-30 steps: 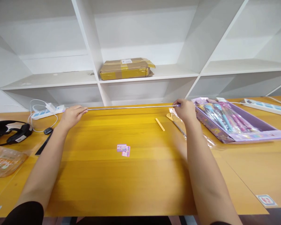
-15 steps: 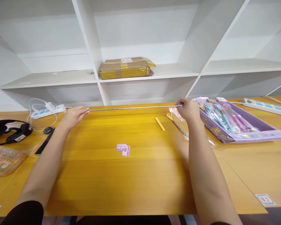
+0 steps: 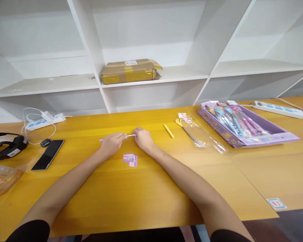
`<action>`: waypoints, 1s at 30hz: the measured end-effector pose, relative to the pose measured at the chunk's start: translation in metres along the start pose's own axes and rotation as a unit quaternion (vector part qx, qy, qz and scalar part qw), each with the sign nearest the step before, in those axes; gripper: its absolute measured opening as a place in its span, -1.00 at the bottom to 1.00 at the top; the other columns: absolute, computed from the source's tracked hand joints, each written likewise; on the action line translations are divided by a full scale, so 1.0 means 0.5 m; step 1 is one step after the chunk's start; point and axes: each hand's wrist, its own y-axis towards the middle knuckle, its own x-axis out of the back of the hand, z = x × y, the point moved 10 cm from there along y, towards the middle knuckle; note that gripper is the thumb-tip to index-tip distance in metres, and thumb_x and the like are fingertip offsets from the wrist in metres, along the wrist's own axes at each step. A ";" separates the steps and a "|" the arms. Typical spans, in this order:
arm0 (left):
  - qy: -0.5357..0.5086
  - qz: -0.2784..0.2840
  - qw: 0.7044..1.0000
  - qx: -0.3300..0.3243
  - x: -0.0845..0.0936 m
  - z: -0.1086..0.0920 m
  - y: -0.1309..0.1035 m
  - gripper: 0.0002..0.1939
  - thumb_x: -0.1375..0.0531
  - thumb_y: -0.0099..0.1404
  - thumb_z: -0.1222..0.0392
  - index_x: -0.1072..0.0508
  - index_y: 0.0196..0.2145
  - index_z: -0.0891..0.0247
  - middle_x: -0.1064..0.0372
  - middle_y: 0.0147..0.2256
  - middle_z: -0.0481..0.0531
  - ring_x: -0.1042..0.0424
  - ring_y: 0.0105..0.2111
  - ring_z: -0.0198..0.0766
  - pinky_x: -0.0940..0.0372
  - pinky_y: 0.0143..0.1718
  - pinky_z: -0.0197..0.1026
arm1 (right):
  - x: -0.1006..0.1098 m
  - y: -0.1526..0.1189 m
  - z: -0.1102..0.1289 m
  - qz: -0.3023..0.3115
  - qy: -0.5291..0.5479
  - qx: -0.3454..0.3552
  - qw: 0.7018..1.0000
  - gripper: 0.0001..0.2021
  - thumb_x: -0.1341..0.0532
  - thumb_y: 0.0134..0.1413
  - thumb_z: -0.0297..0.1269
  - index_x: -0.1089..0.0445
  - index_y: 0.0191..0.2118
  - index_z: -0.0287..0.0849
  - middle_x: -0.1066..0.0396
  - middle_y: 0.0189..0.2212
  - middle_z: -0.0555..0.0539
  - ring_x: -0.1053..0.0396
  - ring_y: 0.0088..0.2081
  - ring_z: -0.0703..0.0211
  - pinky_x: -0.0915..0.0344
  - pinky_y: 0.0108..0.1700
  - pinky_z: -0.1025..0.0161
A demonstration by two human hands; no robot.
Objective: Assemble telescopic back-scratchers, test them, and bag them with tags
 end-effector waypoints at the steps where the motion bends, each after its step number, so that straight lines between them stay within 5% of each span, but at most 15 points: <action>1: -0.006 0.010 1.000 0.002 -0.008 0.007 -0.003 -0.66 0.00 0.62 0.20 -0.58 -0.10 0.20 -0.49 -0.30 0.12 -0.46 -0.29 -0.13 -0.27 -0.29 -0.13 | -0.009 -0.004 -0.003 0.007 0.001 0.002 1.000 -0.72 -0.12 0.32 -0.48 -0.60 -0.13 -0.15 -0.59 -0.12 -0.14 -0.50 -0.11 0.09 -0.28 -0.06 0.27; 11: -0.046 0.097 0.993 0.042 -0.079 0.055 -0.014 -0.59 0.05 0.65 0.01 -0.56 -0.03 0.18 -0.52 -0.15 0.18 -0.51 -0.18 -0.08 -0.32 -0.16 -0.09 | -0.048 0.000 -0.029 0.076 -0.007 0.016 0.997 -0.74 -0.12 0.42 -0.34 -0.57 0.00 -0.14 -0.55 0.00 -0.19 -0.48 -0.06 0.04 -0.29 -0.03 0.22; 21: -0.069 0.147 0.986 0.042 -0.092 0.058 -0.001 -0.64 0.08 0.64 0.06 -0.49 -0.04 0.20 -0.55 -0.10 0.15 -0.53 -0.09 -0.03 -0.37 -0.08 -0.05 | -0.037 0.002 -0.018 0.146 -0.018 0.042 0.988 -0.75 -0.13 0.43 -0.29 -0.55 0.01 -0.18 -0.54 0.02 -0.23 -0.51 -0.07 0.05 -0.31 -0.07 0.26; 25: -0.075 0.153 0.985 0.035 -0.093 0.052 0.000 -0.65 0.07 0.64 0.05 -0.48 -0.04 0.19 -0.56 -0.07 0.16 -0.53 -0.05 -0.02 -0.37 -0.03 -0.03 | 0.037 0.024 -0.087 0.189 0.000 0.022 0.982 -0.76 -0.41 0.16 -0.22 -0.61 -0.05 -0.09 -0.62 -0.11 -0.09 -0.54 -0.19 0.12 -0.34 -0.15 0.33; 30: -0.087 0.156 0.983 0.038 -0.095 0.053 -0.002 -0.65 0.08 0.64 0.05 -0.47 0.00 0.18 -0.56 -0.02 0.16 -0.53 0.00 -0.01 -0.38 0.01 -0.01 | 0.239 0.027 -0.337 0.119 -0.030 -0.117 0.986 -0.71 -0.25 0.28 -0.31 -0.58 0.06 -0.19 -0.64 -0.19 -0.13 -0.51 -0.31 0.19 -0.30 -0.20 0.33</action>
